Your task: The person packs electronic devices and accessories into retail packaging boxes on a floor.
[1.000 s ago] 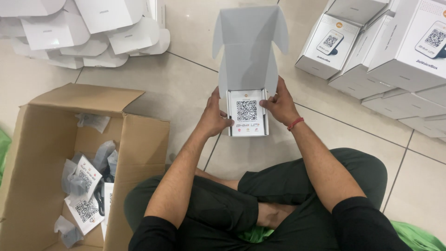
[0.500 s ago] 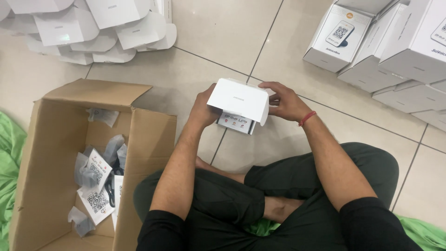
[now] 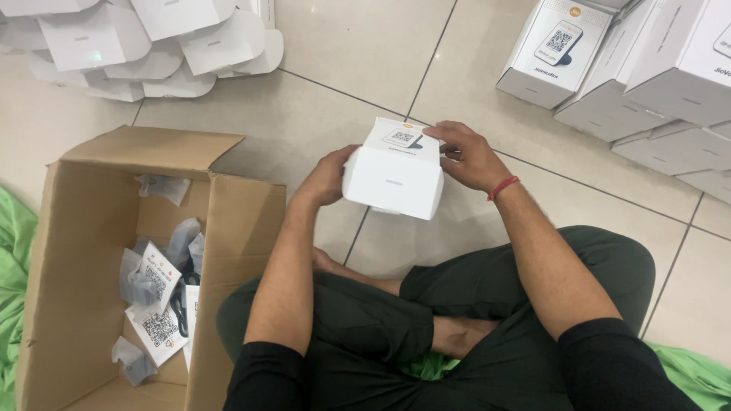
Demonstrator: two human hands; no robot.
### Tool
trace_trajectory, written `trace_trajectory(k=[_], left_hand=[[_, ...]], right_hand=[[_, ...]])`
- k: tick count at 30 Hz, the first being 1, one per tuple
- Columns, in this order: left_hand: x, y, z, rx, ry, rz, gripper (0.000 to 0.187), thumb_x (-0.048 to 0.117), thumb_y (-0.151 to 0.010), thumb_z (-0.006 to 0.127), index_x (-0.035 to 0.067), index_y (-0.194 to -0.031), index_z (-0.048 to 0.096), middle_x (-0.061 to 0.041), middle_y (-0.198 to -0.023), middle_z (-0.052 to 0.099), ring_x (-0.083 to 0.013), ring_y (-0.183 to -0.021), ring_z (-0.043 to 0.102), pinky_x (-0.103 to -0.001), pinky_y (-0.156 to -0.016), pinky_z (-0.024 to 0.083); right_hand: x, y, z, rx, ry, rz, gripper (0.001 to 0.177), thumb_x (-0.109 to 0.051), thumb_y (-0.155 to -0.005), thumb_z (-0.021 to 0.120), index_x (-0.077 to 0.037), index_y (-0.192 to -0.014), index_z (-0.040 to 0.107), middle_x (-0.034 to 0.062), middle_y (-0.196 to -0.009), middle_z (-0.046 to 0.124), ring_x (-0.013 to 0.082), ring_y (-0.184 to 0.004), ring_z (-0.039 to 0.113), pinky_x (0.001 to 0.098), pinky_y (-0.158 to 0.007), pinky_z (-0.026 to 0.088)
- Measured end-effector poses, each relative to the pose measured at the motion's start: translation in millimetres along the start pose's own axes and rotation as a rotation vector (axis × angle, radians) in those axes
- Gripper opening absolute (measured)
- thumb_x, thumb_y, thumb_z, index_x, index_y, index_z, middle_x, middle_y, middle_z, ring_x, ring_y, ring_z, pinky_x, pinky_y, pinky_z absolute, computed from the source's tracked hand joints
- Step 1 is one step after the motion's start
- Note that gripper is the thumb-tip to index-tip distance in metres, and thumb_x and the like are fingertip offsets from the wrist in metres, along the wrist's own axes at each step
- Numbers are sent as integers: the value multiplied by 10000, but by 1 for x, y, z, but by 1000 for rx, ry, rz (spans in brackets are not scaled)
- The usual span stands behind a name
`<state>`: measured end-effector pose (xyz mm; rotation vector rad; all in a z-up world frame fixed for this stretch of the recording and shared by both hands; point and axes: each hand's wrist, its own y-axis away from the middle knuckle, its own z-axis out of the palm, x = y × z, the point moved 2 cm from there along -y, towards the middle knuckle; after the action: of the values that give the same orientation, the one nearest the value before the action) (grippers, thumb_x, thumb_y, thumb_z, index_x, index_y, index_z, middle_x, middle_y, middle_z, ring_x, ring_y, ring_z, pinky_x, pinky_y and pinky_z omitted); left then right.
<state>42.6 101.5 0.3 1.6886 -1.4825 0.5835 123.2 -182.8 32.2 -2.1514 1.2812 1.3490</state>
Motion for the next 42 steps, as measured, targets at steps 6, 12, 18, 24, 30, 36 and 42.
trace_trajectory(k=[6, 12, 18, 24, 30, 36, 42], left_hand=[[8, 12, -12, -313, 789, -414, 615, 348, -953, 566, 23, -1475, 582, -209, -1342, 686, -361, -1101, 695, -440, -912, 595], [55, 16, 11, -149, 300, -527, 854, 284, -801, 821, -16, -1492, 419, -225, -1081, 758, -338, -1003, 735, -430, -838, 592], [7, -5, 37, 136, 46, -266, 827, 284, -804, 802, -47, -1459, 420, -189, -1030, 771, -275, -978, 757, -378, -857, 591], [-6, -10, 41, 241, -189, -400, 661, 574, -952, 646, -15, -1251, 662, -195, -1009, 759, -357, -984, 727, -471, -840, 554], [2, -4, 55, -391, -191, -471, 732, 608, -740, 823, -36, -1086, 781, -208, -910, 784, -321, -821, 757, -372, -668, 570], [-1, -3, 61, -399, -20, -467, 648, 555, -816, 739, 4, -1157, 741, -157, -928, 779, -253, -783, 726, -370, -631, 559], [-1, -4, 67, -405, -42, -522, 638, 555, -897, 665, -1, -1208, 714, -177, -984, 778, -249, -827, 745, -364, -677, 601]], right_hand=[[48, -17, 6, -29, -307, -5, 405, -129, -1003, 579, -128, -1388, 706, 108, -1597, 511, 262, -1398, 556, 354, -1161, 460], [20, -8, 13, -91, -341, 131, 640, -296, -893, 723, -87, -1470, 542, 174, -1464, 614, 288, -1377, 590, 373, -1115, 480], [16, -8, 23, 56, -26, 307, 789, -362, -812, 796, -64, -1472, 483, 201, -1358, 647, 320, -1227, 659, 389, -977, 558], [26, -8, 15, -21, 56, 368, 908, -551, -798, 794, -49, -1488, 483, 222, -1323, 657, 342, -1193, 675, 403, -977, 547], [30, 4, 21, -431, 264, 343, 853, -331, -614, 932, -2, -1328, 602, 196, -1268, 707, 323, -1179, 676, 381, -1029, 509], [28, 1, 23, -401, 258, 361, 750, -272, -622, 923, 50, -1247, 659, 217, -1195, 734, 339, -1130, 699, 375, -1013, 518], [37, 3, 27, -425, -26, 518, 695, -225, -632, 892, 95, -1206, 668, 243, -1095, 773, 369, -1009, 757, 419, -903, 611]])
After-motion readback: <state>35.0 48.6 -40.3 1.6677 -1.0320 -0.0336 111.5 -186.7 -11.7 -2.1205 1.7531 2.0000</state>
